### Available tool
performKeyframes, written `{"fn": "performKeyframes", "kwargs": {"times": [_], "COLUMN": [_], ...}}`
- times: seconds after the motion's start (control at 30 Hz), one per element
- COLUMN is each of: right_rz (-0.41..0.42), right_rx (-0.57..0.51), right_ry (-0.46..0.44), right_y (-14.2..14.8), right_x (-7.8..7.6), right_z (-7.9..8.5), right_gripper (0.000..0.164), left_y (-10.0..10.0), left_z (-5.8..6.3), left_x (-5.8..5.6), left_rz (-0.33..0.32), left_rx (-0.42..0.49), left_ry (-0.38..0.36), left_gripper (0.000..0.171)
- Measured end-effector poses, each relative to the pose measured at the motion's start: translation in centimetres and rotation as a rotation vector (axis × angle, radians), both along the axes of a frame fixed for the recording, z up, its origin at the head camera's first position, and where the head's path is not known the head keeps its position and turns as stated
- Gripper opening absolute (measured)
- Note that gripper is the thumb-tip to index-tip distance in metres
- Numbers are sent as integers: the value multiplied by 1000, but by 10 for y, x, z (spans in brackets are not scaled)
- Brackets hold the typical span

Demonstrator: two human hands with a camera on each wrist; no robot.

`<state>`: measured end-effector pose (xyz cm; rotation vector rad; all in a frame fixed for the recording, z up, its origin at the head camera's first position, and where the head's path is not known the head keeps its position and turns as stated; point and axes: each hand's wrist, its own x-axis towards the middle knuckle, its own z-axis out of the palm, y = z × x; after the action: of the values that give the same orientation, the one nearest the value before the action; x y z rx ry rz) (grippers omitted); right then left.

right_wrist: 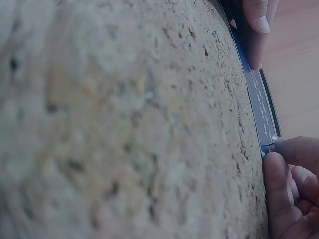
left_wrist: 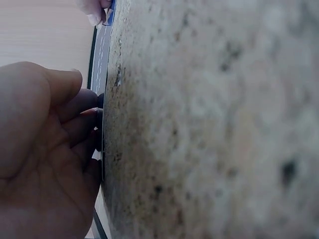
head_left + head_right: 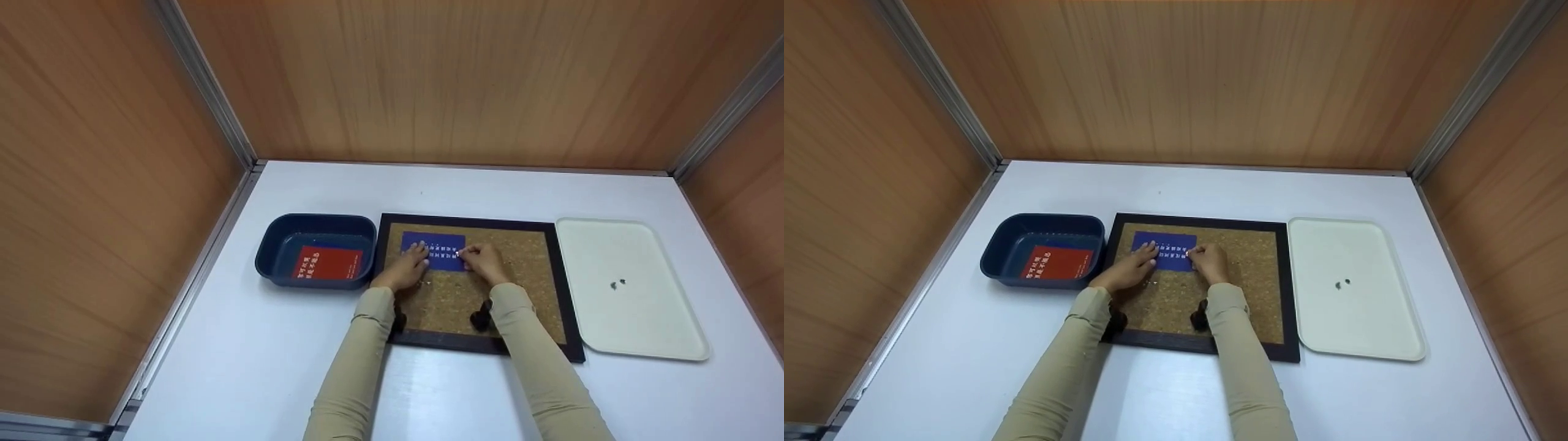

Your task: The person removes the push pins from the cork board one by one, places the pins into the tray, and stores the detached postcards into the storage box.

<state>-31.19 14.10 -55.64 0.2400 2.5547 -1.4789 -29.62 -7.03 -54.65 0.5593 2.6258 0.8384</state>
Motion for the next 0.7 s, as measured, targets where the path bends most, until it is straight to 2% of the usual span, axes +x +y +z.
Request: {"fn": "performKeyframes", "kwargs": {"times": [0.17,0.2,0.4,0.43,0.7], "right_rz": [13,13,29,33,41], "right_rx": [11,13,37,35,49], "right_ry": [30,28,9,12,10], "right_y": [0,0,0,0,0], "right_x": [0,0,0,0,1], "right_z": [0,0,1,2,2], "right_gripper": [24,25,25,25,25], "left_y": [0,-1,0,1,3], "left_z": [-1,-19,-17,1,-1], "left_x": [0,-10,-9,2,0], "left_rz": [-35,-42,-38,-31,-39], "left_rx": [-13,-14,-20,-26,-64], "left_ry": [43,67,72,50,71], "left_gripper": [48,49,48,47,48]}}
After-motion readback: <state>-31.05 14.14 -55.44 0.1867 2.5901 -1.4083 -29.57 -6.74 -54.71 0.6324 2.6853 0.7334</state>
